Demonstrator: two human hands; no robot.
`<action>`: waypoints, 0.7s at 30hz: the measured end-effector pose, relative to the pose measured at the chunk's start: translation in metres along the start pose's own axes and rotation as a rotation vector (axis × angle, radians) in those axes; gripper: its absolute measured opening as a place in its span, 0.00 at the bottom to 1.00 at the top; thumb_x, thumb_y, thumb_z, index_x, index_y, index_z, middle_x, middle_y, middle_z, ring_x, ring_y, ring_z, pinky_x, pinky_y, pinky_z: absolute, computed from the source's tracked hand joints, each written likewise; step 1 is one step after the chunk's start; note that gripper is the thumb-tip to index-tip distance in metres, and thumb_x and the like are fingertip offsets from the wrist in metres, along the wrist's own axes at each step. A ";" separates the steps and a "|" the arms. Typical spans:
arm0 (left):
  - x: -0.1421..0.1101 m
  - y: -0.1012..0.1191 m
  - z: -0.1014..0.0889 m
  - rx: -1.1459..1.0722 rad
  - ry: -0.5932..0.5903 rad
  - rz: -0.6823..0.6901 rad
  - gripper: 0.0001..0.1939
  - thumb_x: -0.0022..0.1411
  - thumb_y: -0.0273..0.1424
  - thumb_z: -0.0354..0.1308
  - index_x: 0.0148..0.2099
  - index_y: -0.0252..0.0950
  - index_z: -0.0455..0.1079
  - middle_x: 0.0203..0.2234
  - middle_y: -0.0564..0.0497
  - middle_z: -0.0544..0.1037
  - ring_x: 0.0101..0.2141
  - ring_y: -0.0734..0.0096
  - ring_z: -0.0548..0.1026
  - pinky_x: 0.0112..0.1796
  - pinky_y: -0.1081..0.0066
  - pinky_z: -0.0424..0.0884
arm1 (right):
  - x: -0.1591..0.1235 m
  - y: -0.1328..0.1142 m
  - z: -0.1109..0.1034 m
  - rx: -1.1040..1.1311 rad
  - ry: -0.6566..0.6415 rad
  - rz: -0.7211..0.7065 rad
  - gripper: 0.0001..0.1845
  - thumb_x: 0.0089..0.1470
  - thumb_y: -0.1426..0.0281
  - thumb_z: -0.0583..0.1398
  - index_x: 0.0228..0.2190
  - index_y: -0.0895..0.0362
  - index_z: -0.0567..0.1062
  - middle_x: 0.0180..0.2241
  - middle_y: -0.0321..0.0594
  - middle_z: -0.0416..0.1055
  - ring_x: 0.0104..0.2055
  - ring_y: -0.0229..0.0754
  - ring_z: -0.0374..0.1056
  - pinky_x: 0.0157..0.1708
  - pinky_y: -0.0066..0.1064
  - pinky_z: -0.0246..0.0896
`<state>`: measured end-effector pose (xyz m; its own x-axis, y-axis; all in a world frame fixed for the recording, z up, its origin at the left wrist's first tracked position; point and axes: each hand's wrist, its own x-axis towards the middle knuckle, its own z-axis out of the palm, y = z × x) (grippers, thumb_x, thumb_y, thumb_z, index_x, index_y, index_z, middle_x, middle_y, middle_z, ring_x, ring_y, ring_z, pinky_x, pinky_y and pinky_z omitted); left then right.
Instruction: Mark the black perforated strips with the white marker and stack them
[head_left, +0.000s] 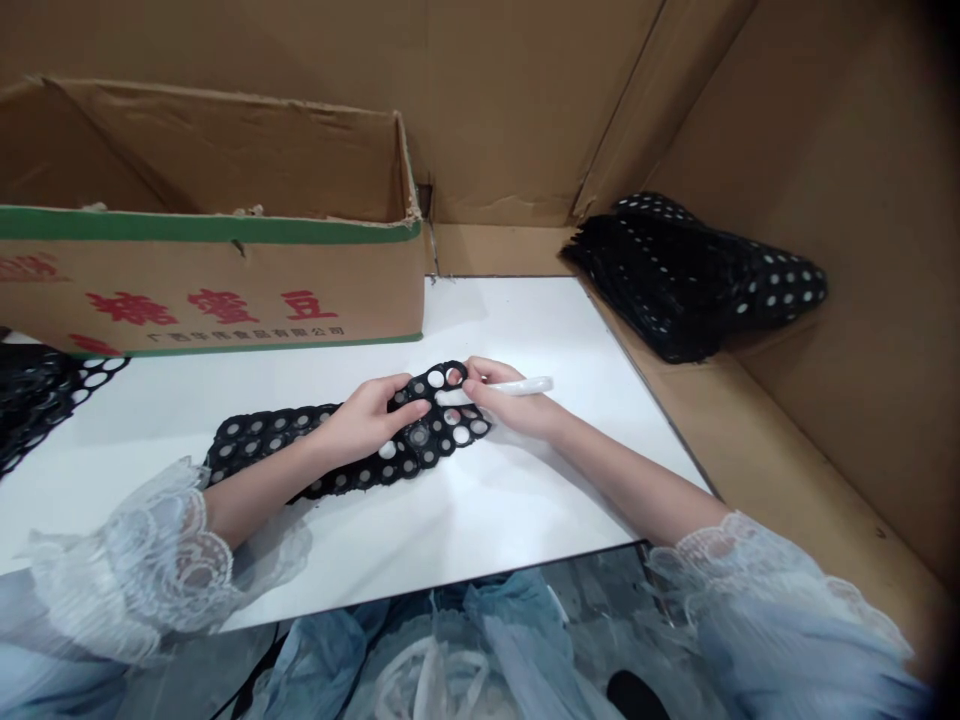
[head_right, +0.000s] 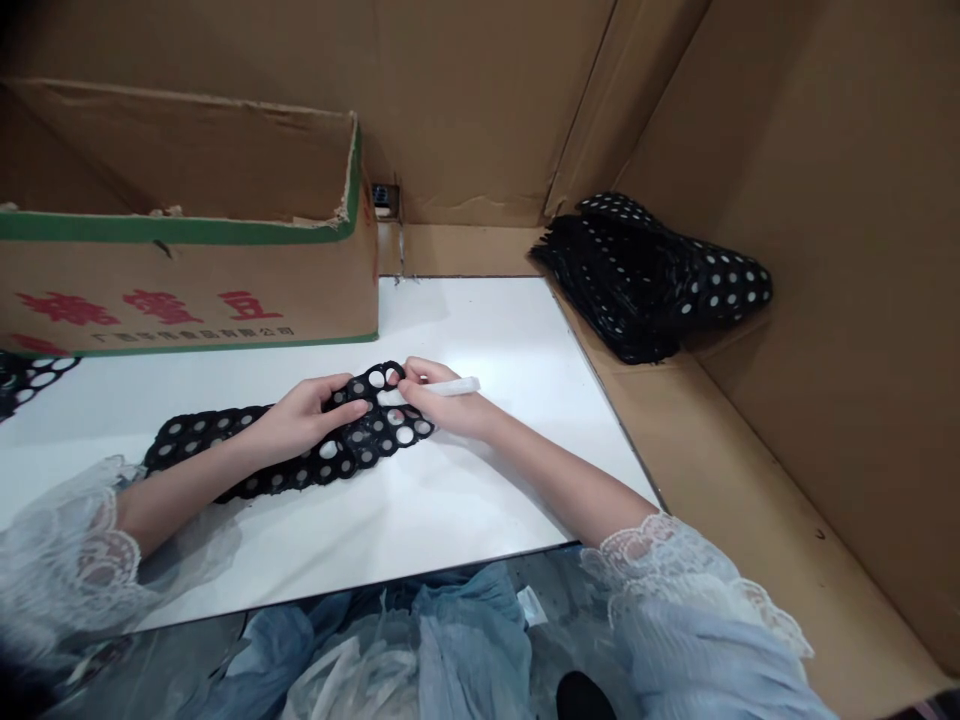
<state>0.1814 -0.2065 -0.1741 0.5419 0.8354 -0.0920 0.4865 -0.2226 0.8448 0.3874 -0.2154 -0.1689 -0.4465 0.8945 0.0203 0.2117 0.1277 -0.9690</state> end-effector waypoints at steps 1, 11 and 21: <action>0.000 0.000 0.001 0.011 0.009 -0.005 0.16 0.58 0.43 0.47 0.36 0.34 0.63 0.28 0.53 0.70 0.31 0.70 0.67 0.32 0.72 0.62 | 0.001 0.001 0.003 -0.045 0.016 -0.023 0.10 0.51 0.67 0.50 0.22 0.56 0.53 0.30 0.34 0.60 0.26 0.32 0.55 0.26 0.26 0.51; -0.017 0.014 0.012 0.776 0.381 -0.009 0.13 0.60 0.39 0.44 0.26 0.37 0.53 0.18 0.52 0.63 0.23 0.66 0.64 0.24 0.70 0.54 | 0.001 0.003 0.029 -0.402 0.163 -0.388 0.05 0.55 0.71 0.45 0.27 0.56 0.55 0.36 0.42 0.56 0.37 0.37 0.57 0.40 0.33 0.57; -0.009 0.008 0.011 0.866 0.373 0.019 0.14 0.61 0.42 0.41 0.36 0.36 0.57 0.25 0.48 0.67 0.28 0.61 0.68 0.27 0.69 0.59 | -0.004 0.001 0.022 -0.414 0.258 -0.263 0.08 0.54 0.69 0.47 0.23 0.55 0.57 0.29 0.38 0.60 0.31 0.36 0.59 0.34 0.30 0.56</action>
<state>0.1878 -0.2217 -0.1725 0.3736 0.9013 0.2194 0.9011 -0.4088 0.1448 0.3701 -0.2288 -0.1752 -0.3136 0.8792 0.3587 0.4696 0.4719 -0.7461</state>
